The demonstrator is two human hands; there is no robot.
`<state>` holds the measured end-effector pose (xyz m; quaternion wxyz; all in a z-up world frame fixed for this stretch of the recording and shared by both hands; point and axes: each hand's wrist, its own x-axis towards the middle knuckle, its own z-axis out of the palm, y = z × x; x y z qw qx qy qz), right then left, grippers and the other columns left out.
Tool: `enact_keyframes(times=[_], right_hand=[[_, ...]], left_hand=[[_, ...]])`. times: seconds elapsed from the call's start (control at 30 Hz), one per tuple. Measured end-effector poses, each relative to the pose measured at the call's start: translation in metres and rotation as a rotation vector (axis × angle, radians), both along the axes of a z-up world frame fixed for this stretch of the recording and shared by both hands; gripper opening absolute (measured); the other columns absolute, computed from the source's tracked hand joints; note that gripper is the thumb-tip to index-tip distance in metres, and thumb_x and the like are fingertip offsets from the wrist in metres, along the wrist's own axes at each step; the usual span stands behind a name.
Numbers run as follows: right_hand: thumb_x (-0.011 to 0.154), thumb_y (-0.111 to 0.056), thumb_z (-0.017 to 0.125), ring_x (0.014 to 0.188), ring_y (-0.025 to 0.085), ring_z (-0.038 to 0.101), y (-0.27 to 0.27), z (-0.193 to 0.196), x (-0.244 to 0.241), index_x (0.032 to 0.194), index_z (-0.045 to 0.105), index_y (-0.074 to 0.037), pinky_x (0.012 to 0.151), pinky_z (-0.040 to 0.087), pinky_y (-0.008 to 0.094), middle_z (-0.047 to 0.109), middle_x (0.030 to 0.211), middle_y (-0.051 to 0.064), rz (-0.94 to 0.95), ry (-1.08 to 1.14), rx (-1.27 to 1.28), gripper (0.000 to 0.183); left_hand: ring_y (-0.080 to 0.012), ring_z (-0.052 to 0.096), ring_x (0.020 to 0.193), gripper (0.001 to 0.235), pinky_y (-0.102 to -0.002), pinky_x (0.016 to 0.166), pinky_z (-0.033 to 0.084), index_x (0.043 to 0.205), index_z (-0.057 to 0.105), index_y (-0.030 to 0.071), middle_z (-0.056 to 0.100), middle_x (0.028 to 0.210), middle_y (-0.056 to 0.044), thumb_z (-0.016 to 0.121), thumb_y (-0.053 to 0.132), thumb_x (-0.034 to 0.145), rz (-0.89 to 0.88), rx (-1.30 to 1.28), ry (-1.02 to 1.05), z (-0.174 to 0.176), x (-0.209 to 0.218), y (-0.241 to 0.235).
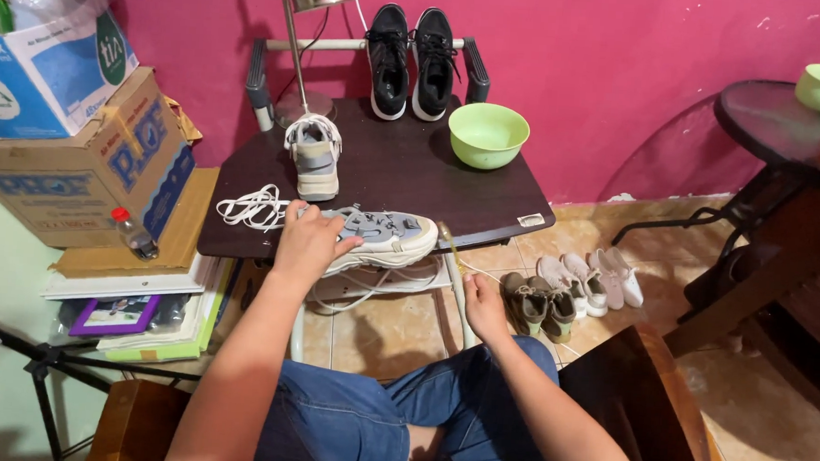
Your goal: The person sits cross-legged on a chair and cleans a white sneaker using a toothbrush. They scrub the shoe's upper and sole, occasionally dipping the brush into a green bowl of water on the table. The person rotates the shoe to clean different areas and places it on the table.
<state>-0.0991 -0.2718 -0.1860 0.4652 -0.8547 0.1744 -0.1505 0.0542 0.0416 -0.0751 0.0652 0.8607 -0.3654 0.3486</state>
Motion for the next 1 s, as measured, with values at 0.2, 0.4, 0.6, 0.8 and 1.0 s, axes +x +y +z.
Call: enact_keyframes(times=[0.2,0.4,0.6,0.8,1.0], right_hand=[[0.107,-0.033,0.051,0.093,0.054,0.066,0.002,0.010,0.000,0.091,0.064,-0.002,0.079,0.052,0.058,0.066,0.081,0.034,0.006,-0.092,-0.111,0.038],[0.104,-0.048,0.052,0.094,0.041,0.072,-0.019,0.044,-0.007,0.100,0.070,-0.024,0.083,0.056,0.052,0.075,0.079,0.015,0.026,0.059,-0.212,0.031],[0.104,-0.046,0.050,0.099,0.047,0.070,-0.033,0.112,-0.013,0.108,0.071,-0.018,0.092,0.054,0.056,0.075,0.081,0.023,0.123,0.132,-0.421,0.036],[0.101,-0.053,0.047,0.107,0.048,0.069,-0.046,0.127,-0.001,0.113,0.072,-0.022,0.099,0.053,0.057,0.076,0.092,0.026,0.193,0.250,-0.517,0.042],[0.101,-0.051,0.049,0.108,0.049,0.066,-0.040,0.141,-0.013,0.110,0.072,-0.023,0.099,0.053,0.057,0.075,0.093,0.026,0.256,0.214,-0.513,0.038]], left_hand=[[-0.0233,0.057,0.085,0.053,-0.051,0.112,0.027,0.082,0.063,0.016,0.067,0.068,-0.008,0.057,0.068,0.089,0.042,0.031,0.048,-0.001,0.001,-0.001],[-0.0229,0.057,0.087,0.053,-0.053,0.113,0.025,0.084,0.064,0.015,0.067,0.069,-0.008,0.059,0.068,0.088,0.057,0.010,0.084,-0.009,-0.001,-0.003],[-0.0228,0.057,0.089,0.051,-0.054,0.114,0.024,0.083,0.064,0.016,0.068,0.070,-0.007,0.060,0.067,0.088,0.061,0.007,0.113,-0.009,0.003,-0.003],[-0.0227,0.058,0.087,0.050,-0.053,0.113,0.025,0.082,0.064,0.017,0.069,0.071,-0.008,0.059,0.066,0.089,0.072,0.019,0.100,-0.007,-0.002,-0.004],[-0.0228,0.058,0.086,0.048,-0.054,0.114,0.025,0.083,0.065,0.016,0.068,0.070,-0.008,0.063,0.065,0.087,0.077,0.020,0.089,-0.008,-0.003,-0.003]])
